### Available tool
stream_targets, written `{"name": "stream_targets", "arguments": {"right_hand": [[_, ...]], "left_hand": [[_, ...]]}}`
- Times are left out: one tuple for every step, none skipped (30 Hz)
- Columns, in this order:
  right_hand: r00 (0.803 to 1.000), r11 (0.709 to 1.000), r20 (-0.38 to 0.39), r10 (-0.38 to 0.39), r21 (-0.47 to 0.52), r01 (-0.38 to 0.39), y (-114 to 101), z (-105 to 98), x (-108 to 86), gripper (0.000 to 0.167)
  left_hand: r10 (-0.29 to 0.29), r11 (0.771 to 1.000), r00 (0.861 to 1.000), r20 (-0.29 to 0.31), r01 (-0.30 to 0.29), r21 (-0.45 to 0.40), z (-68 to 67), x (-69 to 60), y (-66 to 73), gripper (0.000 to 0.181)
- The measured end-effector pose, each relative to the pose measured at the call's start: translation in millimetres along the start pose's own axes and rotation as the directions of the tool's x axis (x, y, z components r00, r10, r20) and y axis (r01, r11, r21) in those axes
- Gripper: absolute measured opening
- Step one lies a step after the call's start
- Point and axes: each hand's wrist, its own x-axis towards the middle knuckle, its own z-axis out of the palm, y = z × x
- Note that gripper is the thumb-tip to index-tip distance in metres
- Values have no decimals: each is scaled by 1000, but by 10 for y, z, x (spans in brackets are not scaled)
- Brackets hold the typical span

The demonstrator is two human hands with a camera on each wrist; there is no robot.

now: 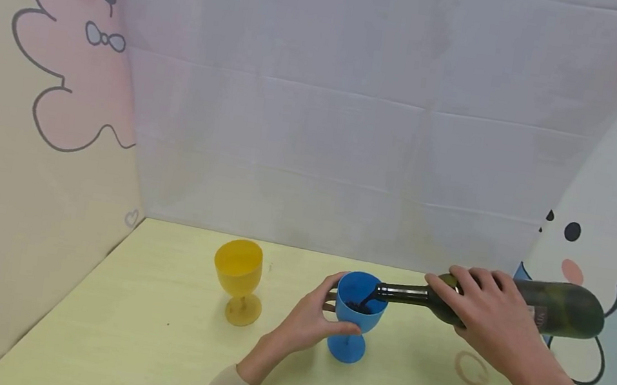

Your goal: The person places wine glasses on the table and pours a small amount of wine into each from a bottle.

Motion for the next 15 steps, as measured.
{"name": "stream_targets", "arguments": {"right_hand": [[1000, 1000, -2, -1, 2, 1, -2, -1, 0, 111], [1000, 1000, -4, -3, 2, 3, 0, -2, 0, 111], [1000, 1000, -8, -6, 2, 6, 2, -5, 1, 111], [1000, 1000, -13, -11, 1, 11, 5, -9, 2, 111], [1000, 1000, -18, -14, -2, 14, 9, -13, 4, 111], [1000, 1000, -24, -19, -5, 18, 14, -19, 6, 110], [999, 1000, -28, -24, -10, 24, 17, -24, 8, 110], [999, 999, -33, -29, -15, 29, 21, -28, 11, 110], [999, 999, -38, -36, -17, 35, 22, -32, 15, 110], [998, 999, -42, -41, -18, 40, 23, -34, 18, 109], [998, 999, -44, -44, -18, 43, 23, -34, 21, 109], [998, 999, -47, -47, -18, 46, 20, -34, 23, 109], [998, 999, -48, -49, -17, 48, 17, -34, 24, 109], [998, 999, -49, -49, -16, 48, 13, -33, 25, 108], [998, 999, -50, -48, -14, 47, 9, -33, 25, 108]], "left_hand": [[1, 1000, 1000, 1, -1, 0, -2, -2, 0, 83], [3, 1000, 1000, 1, -3, -1, -3, -2, 1, 83], [6, 1000, 1000, 2, -6, -2, -4, -2, 4, 83], [9, 1000, 1000, 4, -9, -5, -6, -2, 6, 83], [12, 1000, 1000, 5, -12, -7, -7, 0, 7, 83], [15, 1000, 1000, 6, -15, -8, -6, 1, 12, 83], [18, 1000, 1000, 7, -18, -9, -6, 2, 15, 83], [20, 1000, 1000, 8, -20, -9, -7, 3, 19, 83], [20, 1000, 1000, 8, -20, -9, -8, 3, 23, 83], [20, 1000, 1000, 9, -19, -8, -9, 3, 26, 83], [21, 1000, 1000, 9, -21, -7, -10, 2, 27, 83], [18, 1000, 1000, 10, -18, -6, -11, 0, 30, 83], [16, 1000, 1000, 10, -15, -5, -11, -1, 29, 83], [14, 1000, 1000, 10, -14, -2, -11, -1, 27, 83], [12, 1000, 1000, 10, -12, -3, -10, -2, 26, 83]]}}
